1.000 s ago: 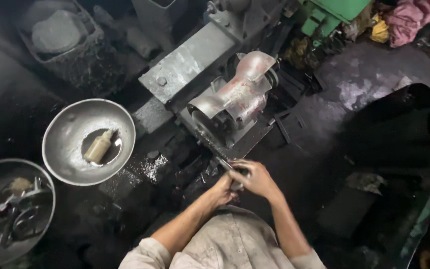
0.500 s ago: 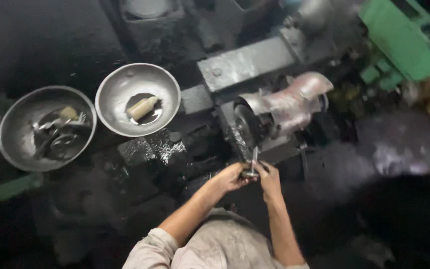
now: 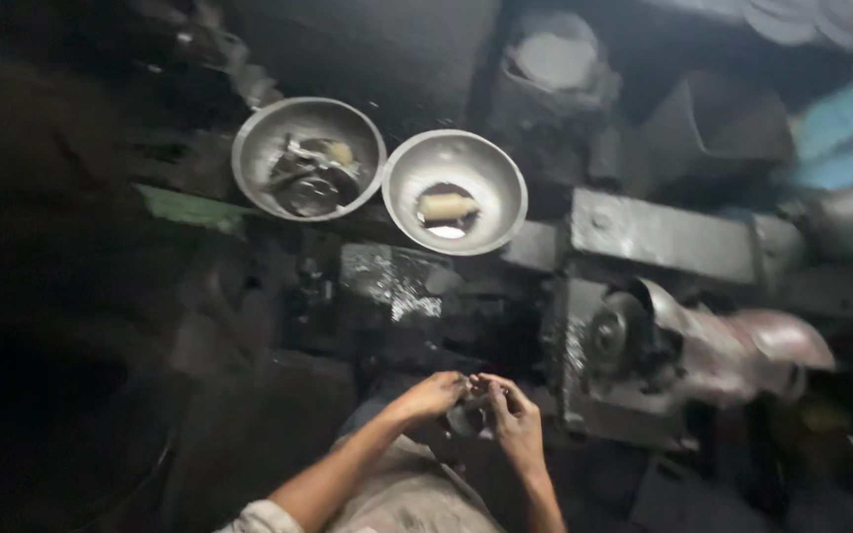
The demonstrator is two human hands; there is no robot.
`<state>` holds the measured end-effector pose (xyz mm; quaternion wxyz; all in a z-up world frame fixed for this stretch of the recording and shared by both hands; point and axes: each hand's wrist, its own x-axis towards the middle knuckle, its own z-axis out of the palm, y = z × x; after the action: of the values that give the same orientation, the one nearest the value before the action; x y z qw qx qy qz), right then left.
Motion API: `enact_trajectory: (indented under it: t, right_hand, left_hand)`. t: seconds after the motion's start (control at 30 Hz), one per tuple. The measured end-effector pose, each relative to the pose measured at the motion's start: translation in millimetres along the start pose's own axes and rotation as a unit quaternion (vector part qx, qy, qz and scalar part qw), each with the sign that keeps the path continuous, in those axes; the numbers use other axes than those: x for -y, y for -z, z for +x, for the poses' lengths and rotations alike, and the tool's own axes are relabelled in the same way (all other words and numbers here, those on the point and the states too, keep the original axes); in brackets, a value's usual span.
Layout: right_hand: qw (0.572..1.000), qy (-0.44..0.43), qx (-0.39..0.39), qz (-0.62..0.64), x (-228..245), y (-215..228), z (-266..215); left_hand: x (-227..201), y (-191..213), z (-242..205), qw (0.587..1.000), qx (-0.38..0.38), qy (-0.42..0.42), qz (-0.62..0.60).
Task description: The person repeatedly grinds small metal parts against a rotating grinding wheel, then rinses them in a metal bowl of water. They continue this cycle, handling each part individually and returning it to the bowl after grinding.
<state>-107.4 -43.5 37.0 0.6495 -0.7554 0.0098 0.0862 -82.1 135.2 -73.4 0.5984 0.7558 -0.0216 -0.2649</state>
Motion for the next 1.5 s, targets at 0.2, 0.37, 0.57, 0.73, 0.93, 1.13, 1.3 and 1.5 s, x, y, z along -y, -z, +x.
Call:
enact_trajectory:
  t: [0.2,0.37,0.57,0.73,0.93,1.13,1.3,1.5]
  right_hand:
    - [0.995,0.011,0.065,-0.071,21.8,-71.7,24.9]
    - [0.986,0.057,0.155,-0.005,34.3,-157.4,68.3]
    - [0.952,0.069,0.288,-0.074,81.5,-292.6,205.0]
    - [0.864,0.128,0.158,-0.461,110.8,-385.6,401.6]
    - [0.727,0.066,0.21,-0.651,66.8,-420.9,481.2]
    - [0.696,0.236,0.206,-0.647,51.4,-412.6,480.0]
    - [0.684,0.274,0.196,-0.647,69.6,-406.6,486.6]
    - [0.674,0.254,0.289,-0.63,59.0,-384.7,492.1]
  left_hand:
    - [36.3,68.2,-12.6,0.987,-0.033,-0.079,-0.138]
    - [61.7,138.7,-44.0,0.911,0.002,-0.063,-0.407]
    - [105.8,270.7,-91.4,0.79,-0.08,-0.029,-0.607]
    - [151.0,364.6,-121.6,0.742,-0.1,-0.028,-0.663]
    - [167.5,453.2,-127.1,0.731,-0.096,-0.03,-0.675]
    - [174.8,478.0,-150.8,0.723,-0.094,-0.024,-0.684]
    - [136.3,509.8,-109.2,0.734,-0.088,-0.081,-0.669]
    - [118.8,486.9,-81.4,0.74,-0.079,-0.136,-0.653]
